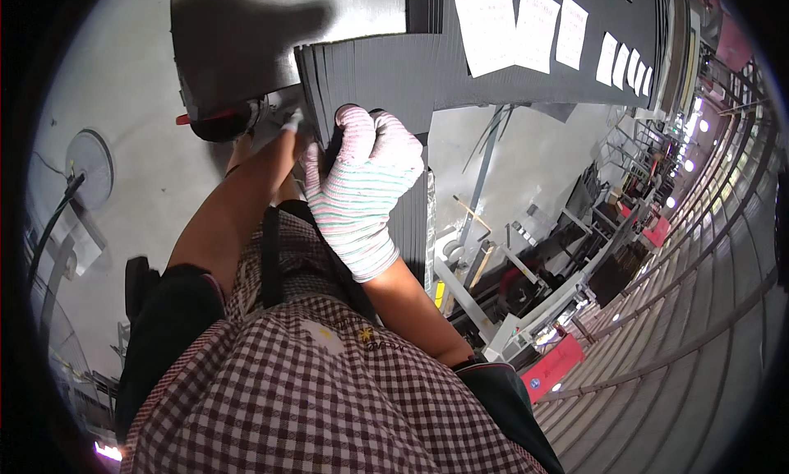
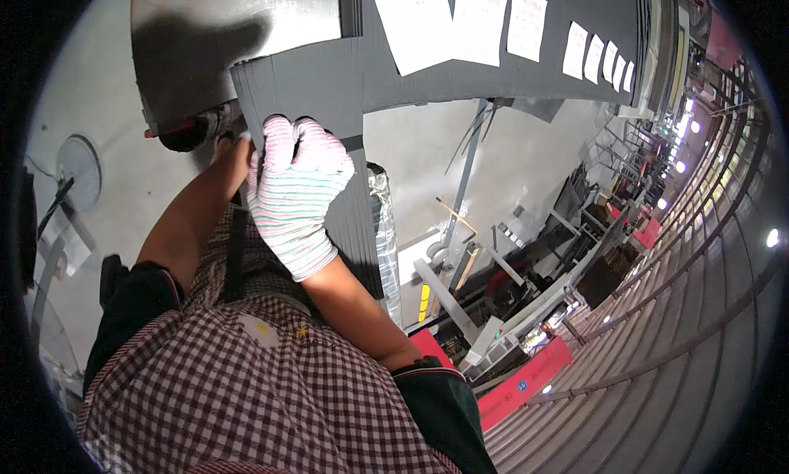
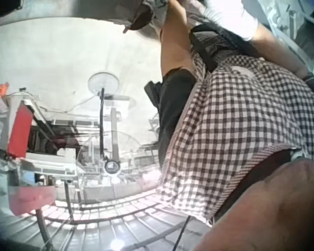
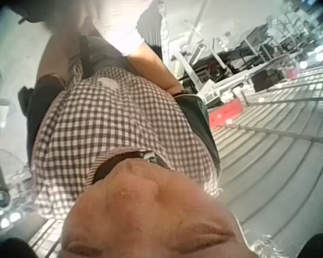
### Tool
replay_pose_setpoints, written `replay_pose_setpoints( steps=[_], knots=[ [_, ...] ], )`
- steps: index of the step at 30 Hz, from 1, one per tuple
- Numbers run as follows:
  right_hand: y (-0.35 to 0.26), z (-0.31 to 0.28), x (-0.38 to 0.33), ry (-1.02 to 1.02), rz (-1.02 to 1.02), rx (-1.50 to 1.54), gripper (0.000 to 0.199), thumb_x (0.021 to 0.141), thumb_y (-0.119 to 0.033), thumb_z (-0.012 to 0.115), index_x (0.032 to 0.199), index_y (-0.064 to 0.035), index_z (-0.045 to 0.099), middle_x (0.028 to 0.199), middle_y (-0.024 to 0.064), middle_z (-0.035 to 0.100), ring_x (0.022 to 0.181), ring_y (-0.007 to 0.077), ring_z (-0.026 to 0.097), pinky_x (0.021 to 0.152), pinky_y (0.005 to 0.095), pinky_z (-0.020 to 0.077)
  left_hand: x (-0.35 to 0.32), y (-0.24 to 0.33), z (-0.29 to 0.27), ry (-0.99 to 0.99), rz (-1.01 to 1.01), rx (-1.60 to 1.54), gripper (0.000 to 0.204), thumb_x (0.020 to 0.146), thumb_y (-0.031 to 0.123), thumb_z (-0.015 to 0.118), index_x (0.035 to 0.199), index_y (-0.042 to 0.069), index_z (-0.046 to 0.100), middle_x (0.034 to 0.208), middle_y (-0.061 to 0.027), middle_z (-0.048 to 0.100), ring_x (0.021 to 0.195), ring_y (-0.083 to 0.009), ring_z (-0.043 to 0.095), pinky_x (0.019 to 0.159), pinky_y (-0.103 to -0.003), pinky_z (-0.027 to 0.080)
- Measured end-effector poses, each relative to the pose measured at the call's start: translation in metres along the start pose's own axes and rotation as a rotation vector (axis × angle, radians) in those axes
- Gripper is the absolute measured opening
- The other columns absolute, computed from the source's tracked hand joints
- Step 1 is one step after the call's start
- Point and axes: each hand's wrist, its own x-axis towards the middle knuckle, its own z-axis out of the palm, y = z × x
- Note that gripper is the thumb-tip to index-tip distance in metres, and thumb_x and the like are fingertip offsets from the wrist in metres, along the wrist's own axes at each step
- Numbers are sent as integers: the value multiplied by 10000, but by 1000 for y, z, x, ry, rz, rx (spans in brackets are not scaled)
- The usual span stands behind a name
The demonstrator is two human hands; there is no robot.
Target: The worker is assembling and taping industrial foam-like panel components, then moving them to a conveyor and sorting station.
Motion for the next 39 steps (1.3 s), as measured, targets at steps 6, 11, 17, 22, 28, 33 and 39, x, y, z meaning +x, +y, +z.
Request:
replay_pose_setpoints(
  steps=[6,11,17,22,28,33,39],
  knots=[
    [0,2,-5,15,16,-23,621,631,-176,817,1189,-116,551,1079,153,528,987,363,509,835,487,393,-30,7,-26,-23,171,-92,226,954,87,611,1161,29,679,1138,-59,703,988,-161,681,872,-323,555],
    [-3,2,-7,-5,26,-36,663,615,-175,840,1206,-125,542,1105,162,528,1018,371,512,857,501,394,-58,13,-39,28,70,-591,229,945,54,648,1169,34,688,1168,-73,697,1008,-153,675,913,-284,554],
    [-4,4,-10,4,13,-54,698,613,-184,857,1226,-129,527,1158,169,520,1055,376,500,891,503,389,-80,21,-56,98,147,-637,237,920,51,702,1156,37,690,1125,-75,700,1016,-131,664,918,-269,552],
    [-5,0,-6,35,2,-54,626,618,-170,833,1173,-131,546,1104,154,528,1007,371,519,837,492,408,-96,49,-83,100,11,-697,239,937,58,689,1171,22,667,1121,-73,686,991,-149,674,860,-333,606],
    [3,3,-7,18,33,-59,552,620,-158,813,1117,-121,576,1031,144,554,968,367,543,787,490,431,-126,143,-81,-101,291,-821,301,958,107,607,1209,-60,599,1138,-146,658,1019,-215,674,877,-376,604],
    [15,-33,-10,-84,48,606,789,613,-284,896,1288,-63,553,1214,182,559,1121,374,549,984,443,455,-129,172,-56,-94,516,-272,416,826,166,766,1207,64,634,1092,-78,661,1003,-206,654,875,-332,557],
    [29,-90,16,-40,-411,441,460,739,-334,820,1070,-81,626,955,92,629,960,301,619,908,433,471,-112,228,-50,5,1151,509,384,737,207,736,1097,99,655,1000,-99,666,940,-329,625,871,-437,519]
  ],
)
